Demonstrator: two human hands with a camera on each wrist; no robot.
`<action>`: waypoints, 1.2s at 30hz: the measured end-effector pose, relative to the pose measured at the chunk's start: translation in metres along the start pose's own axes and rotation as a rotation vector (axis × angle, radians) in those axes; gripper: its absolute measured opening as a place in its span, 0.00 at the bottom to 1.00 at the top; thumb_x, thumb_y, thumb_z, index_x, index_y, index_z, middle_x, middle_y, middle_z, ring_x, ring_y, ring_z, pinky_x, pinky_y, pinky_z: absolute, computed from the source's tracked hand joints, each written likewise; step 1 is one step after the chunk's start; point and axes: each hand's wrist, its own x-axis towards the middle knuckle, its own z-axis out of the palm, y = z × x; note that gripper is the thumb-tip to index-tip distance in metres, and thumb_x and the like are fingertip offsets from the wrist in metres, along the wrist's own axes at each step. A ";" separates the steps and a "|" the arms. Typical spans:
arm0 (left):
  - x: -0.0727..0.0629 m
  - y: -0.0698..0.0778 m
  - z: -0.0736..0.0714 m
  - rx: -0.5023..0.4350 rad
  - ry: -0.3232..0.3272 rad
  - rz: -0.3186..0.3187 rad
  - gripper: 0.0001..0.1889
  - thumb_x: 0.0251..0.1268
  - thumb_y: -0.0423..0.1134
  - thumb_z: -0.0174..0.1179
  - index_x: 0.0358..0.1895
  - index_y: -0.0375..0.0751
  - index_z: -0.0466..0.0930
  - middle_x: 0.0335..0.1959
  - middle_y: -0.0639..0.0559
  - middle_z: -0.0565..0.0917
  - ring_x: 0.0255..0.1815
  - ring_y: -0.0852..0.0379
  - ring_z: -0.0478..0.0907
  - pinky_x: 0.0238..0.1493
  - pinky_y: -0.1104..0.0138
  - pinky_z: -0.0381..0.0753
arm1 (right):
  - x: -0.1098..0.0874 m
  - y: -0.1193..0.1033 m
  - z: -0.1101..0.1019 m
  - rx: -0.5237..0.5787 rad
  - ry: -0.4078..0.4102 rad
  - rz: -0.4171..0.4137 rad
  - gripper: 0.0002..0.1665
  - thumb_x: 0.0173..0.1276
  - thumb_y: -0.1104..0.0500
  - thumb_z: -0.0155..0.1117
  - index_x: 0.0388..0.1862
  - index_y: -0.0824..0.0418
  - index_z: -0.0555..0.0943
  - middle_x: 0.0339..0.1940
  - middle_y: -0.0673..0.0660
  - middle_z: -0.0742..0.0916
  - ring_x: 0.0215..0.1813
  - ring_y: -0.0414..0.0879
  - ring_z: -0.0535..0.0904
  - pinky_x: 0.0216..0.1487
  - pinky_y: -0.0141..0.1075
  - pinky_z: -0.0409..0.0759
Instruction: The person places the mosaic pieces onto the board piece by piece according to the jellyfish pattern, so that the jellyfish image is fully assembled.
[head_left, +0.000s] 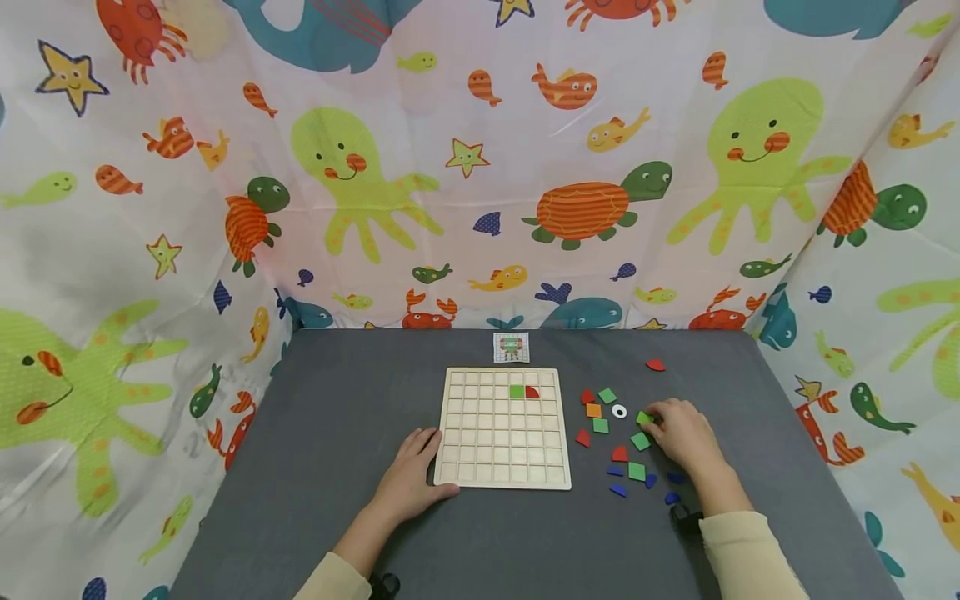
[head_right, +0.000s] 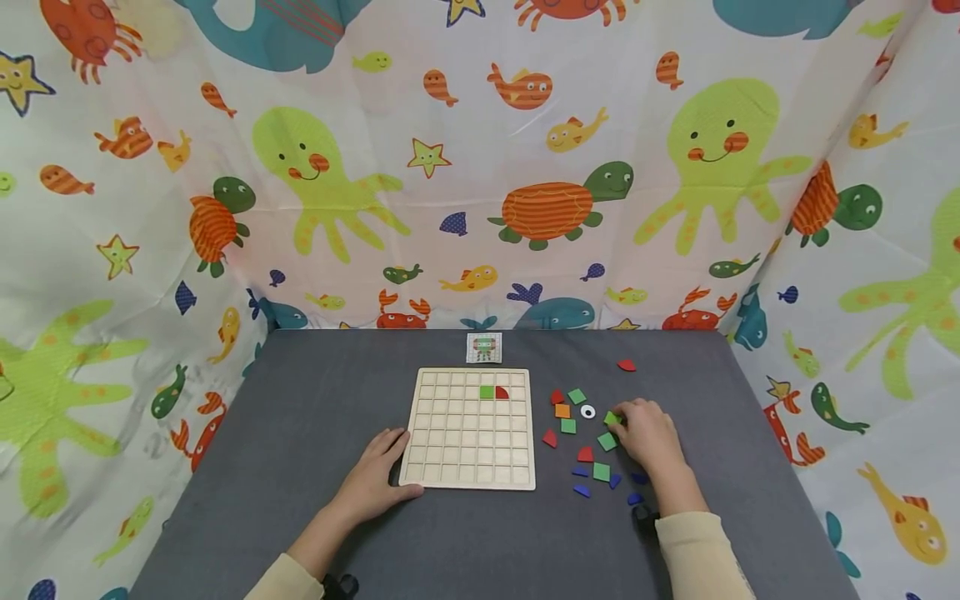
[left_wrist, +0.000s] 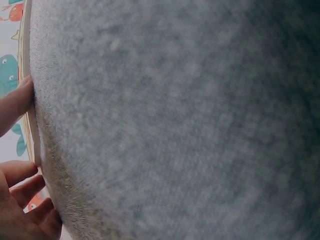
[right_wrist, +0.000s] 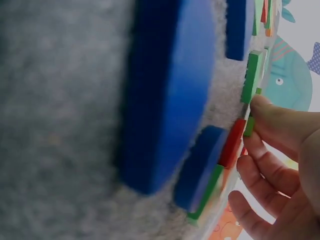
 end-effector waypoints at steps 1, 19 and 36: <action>0.000 0.000 0.000 0.002 -0.002 0.001 0.53 0.54 0.63 0.73 0.79 0.42 0.59 0.79 0.44 0.61 0.82 0.39 0.51 0.70 0.43 0.67 | 0.000 -0.001 -0.001 0.000 0.005 -0.002 0.15 0.64 0.58 0.73 0.46 0.66 0.87 0.39 0.64 0.85 0.43 0.61 0.79 0.44 0.58 0.76; 0.001 -0.002 0.002 0.007 -0.001 0.003 0.54 0.53 0.63 0.73 0.79 0.42 0.59 0.79 0.44 0.61 0.82 0.40 0.51 0.71 0.43 0.67 | 0.031 -0.051 -0.018 0.043 -0.015 -0.101 0.16 0.69 0.56 0.71 0.52 0.61 0.85 0.49 0.61 0.84 0.54 0.59 0.78 0.52 0.58 0.80; 0.000 0.000 0.000 -0.005 -0.002 0.000 0.53 0.54 0.61 0.73 0.79 0.42 0.59 0.80 0.44 0.60 0.82 0.40 0.50 0.71 0.43 0.67 | 0.059 -0.103 -0.001 0.107 -0.081 -0.207 0.17 0.72 0.56 0.68 0.55 0.63 0.84 0.52 0.61 0.85 0.49 0.54 0.83 0.50 0.50 0.83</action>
